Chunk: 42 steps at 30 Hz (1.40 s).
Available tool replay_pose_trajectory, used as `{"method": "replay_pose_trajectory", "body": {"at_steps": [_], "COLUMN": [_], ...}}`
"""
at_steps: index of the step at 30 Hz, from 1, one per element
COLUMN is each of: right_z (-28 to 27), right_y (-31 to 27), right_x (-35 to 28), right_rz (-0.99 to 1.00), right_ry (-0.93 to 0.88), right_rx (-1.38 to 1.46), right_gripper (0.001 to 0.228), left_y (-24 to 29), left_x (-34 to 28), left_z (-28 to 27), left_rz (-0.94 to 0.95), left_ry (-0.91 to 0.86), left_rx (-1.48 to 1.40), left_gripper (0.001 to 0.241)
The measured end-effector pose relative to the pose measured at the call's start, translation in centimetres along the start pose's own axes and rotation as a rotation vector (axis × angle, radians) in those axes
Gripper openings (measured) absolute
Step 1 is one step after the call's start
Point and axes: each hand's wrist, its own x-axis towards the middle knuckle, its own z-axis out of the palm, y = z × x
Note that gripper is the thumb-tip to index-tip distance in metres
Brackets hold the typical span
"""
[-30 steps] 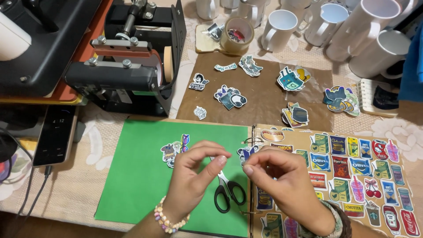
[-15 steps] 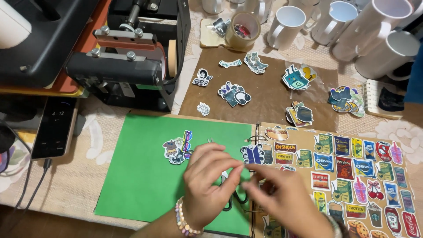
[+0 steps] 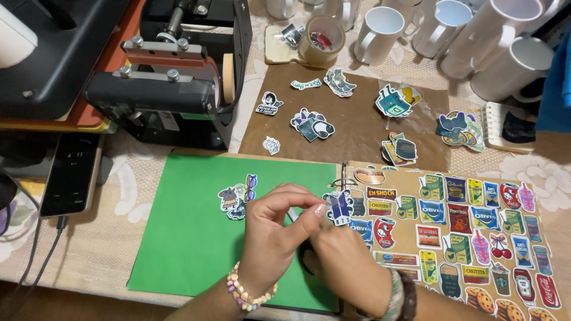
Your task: Peeling the backing off various stickers and placing them into a collection binder.
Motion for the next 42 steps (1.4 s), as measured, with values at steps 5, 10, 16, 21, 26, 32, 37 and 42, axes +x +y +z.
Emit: {"method": "replay_pose_trajectory", "body": {"at_steps": [5,10,16,21,26,32,37,42], "right_z": [-6.4,-4.9,-6.9,-7.7,-7.7,-6.8,-6.6,-6.5], "right_y": [1.4,3.9,1.0,0.4,1.5,1.8,1.4,1.1], "right_x": [-2.1,-6.7,-7.7,-7.3,-7.6,-7.5,-7.1,-7.0], "right_rz": [0.157,0.418,-0.1,-0.034,-0.062,-0.039,-0.015,0.033], "right_ry": [0.117,0.288,0.614,0.61,0.533,0.553,0.621,0.702], "right_rx": [0.583,1.289,0.765,0.808,0.804,0.766,0.73,0.649], "right_gripper": [0.056,0.064,0.057,0.046,0.039,0.037,0.039,0.037], "left_y": [0.8,1.6,2.5,2.6,2.3,2.3,2.1,1.9], "left_x": [0.1,0.2,0.1,0.1,0.3,0.4,0.4,0.3], "left_z": [0.2,1.1,2.8,3.4,3.5,3.6,3.6,3.2], "left_rz": [0.003,-0.068,-0.278,-0.312,-0.317,-0.312,-0.328,-0.264], "left_ry": [-0.007,-0.051,-0.118,-0.087,-0.085,-0.07,-0.066,-0.087], "left_rx": [-0.105,-0.373,-0.586,-0.525,-0.485,-0.487,-0.498,-0.478], "left_gripper": [0.005,0.006,0.006,0.014,0.013,0.014,0.015,0.012]}}
